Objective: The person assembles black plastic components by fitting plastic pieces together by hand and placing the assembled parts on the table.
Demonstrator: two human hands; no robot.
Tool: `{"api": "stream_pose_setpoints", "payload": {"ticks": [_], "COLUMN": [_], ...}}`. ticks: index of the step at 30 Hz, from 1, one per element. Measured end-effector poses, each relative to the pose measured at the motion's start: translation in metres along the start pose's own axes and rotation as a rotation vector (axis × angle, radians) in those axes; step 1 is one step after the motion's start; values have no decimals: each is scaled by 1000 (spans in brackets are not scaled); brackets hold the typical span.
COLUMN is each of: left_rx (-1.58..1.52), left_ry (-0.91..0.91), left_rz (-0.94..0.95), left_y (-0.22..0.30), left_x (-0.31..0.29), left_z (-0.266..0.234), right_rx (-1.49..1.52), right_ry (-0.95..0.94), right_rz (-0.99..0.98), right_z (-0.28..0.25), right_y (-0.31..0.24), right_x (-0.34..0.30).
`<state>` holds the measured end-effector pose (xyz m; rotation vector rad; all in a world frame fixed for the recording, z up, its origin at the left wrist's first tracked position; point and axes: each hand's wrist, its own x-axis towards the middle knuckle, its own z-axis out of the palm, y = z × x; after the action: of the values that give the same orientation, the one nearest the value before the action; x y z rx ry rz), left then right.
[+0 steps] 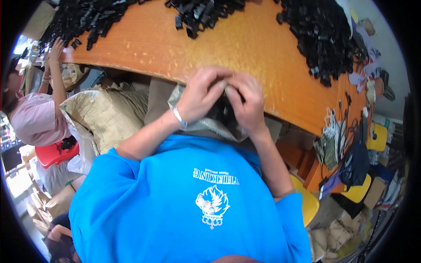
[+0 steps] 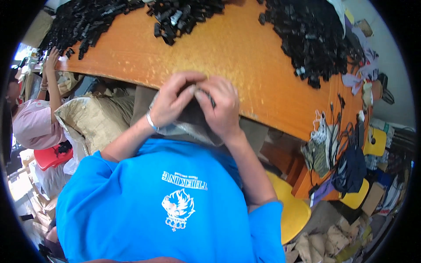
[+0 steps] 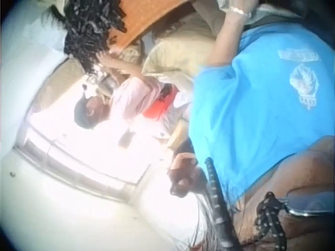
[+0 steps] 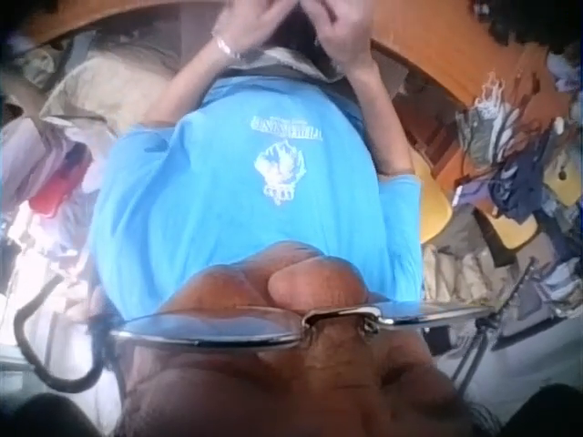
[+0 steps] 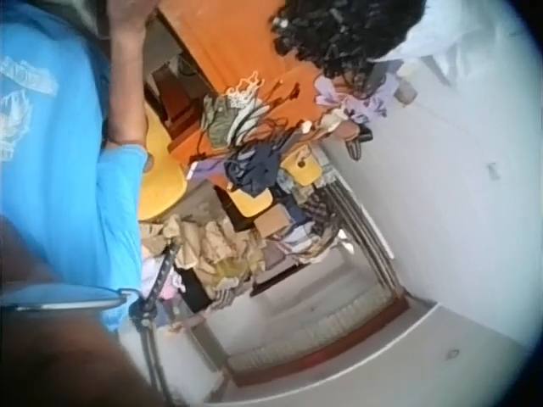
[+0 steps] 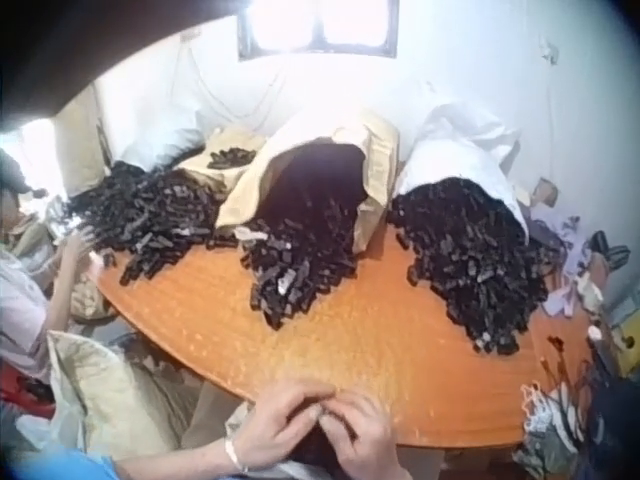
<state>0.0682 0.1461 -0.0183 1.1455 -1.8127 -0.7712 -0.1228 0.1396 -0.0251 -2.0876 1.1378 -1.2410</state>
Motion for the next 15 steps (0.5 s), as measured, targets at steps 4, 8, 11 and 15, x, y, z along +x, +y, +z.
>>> {"api": "stream_pose_setpoints", "payload": {"ticks": [4, 8, 11, 15], "left_rx": [-116, 20, 362, 554], "left_ry": [-9, 253, 428, 565], "left_rz": [-71, -217, 18, 37], "left_y": [-3, -31, -54, -129], "left_x": [-3, 17, 58, 112], "left_z": [-15, -48, -82, -116], "right_rx": [45, 151, 136, 68], "right_ry": [-110, -190, -90, 108], "right_rz": [-75, -63, 45, 269], "right_z": [0, -8, -34, -62], "right_y": [-19, -26, -14, 10], "right_x": [-17, -27, -19, -8]}}
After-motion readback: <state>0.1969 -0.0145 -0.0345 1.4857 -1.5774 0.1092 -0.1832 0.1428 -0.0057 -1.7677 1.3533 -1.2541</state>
